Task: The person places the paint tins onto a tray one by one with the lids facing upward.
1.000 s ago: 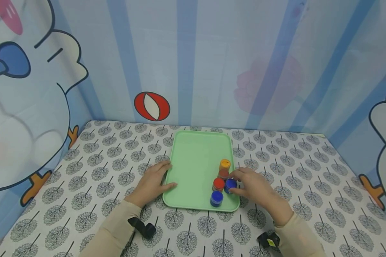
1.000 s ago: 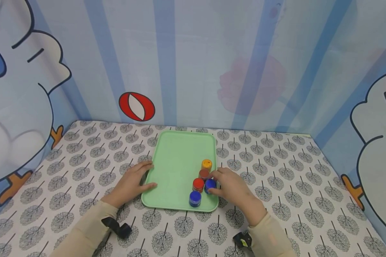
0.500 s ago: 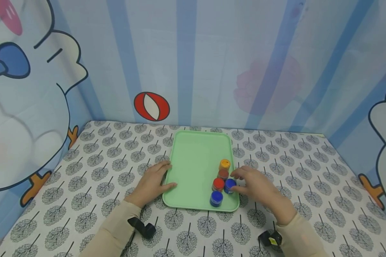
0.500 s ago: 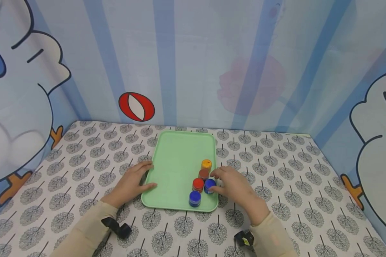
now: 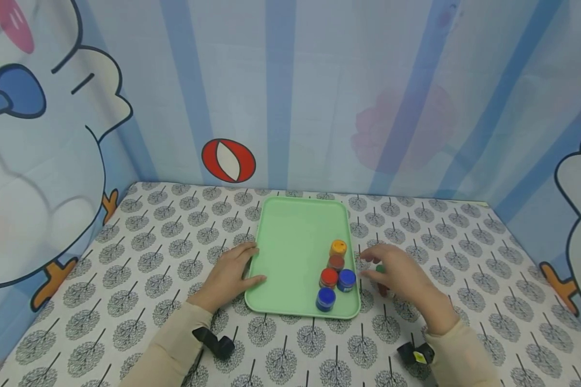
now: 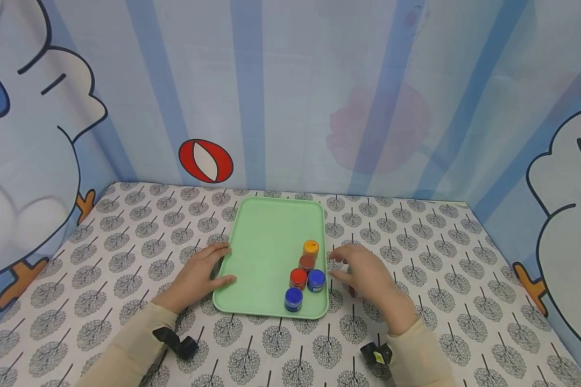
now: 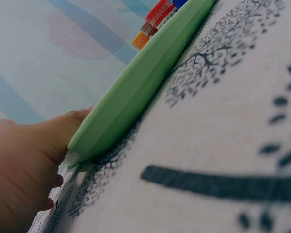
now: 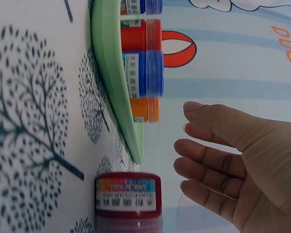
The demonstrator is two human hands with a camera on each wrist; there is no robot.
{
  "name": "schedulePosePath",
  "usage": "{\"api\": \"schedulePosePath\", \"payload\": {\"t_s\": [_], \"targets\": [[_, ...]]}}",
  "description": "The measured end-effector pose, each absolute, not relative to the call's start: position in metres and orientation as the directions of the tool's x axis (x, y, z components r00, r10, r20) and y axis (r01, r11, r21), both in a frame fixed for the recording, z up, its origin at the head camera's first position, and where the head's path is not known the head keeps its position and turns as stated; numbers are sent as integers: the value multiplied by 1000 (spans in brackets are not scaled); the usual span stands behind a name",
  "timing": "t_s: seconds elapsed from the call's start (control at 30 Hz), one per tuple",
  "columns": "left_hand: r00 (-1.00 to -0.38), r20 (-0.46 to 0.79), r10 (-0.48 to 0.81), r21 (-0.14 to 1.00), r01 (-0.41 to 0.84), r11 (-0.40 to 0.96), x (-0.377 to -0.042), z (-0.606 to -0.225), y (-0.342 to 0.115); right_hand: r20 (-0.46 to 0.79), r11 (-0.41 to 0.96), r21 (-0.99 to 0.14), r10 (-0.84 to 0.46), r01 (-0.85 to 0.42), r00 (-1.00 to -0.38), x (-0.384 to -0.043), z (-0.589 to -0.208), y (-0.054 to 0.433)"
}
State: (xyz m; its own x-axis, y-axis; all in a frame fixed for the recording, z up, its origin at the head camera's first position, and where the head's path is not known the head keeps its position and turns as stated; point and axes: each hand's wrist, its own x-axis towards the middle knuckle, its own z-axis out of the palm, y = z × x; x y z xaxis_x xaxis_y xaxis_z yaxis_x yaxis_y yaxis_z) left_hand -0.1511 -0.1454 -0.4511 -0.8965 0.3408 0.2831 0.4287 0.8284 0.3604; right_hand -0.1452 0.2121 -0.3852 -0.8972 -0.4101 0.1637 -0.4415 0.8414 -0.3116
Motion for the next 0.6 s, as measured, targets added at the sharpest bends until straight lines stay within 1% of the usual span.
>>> {"api": "schedulePosePath", "payload": {"t_s": [0.1, 0.37, 0.6], "targets": [[-897, 281, 341, 364, 429, 827, -151, -451, -146, 173, 839, -321, -403, -439, -899, -147, -384, 218], [-898, 282, 339, 371, 427, 824, -151, -452, -146, 142, 865, -350, -331, -361, -933, -153, -386, 233], [-899, 277, 340, 368, 426, 827, -151, -451, -146, 133, 867, -361, -318, -344, -939, -155, -388, 242]]}}
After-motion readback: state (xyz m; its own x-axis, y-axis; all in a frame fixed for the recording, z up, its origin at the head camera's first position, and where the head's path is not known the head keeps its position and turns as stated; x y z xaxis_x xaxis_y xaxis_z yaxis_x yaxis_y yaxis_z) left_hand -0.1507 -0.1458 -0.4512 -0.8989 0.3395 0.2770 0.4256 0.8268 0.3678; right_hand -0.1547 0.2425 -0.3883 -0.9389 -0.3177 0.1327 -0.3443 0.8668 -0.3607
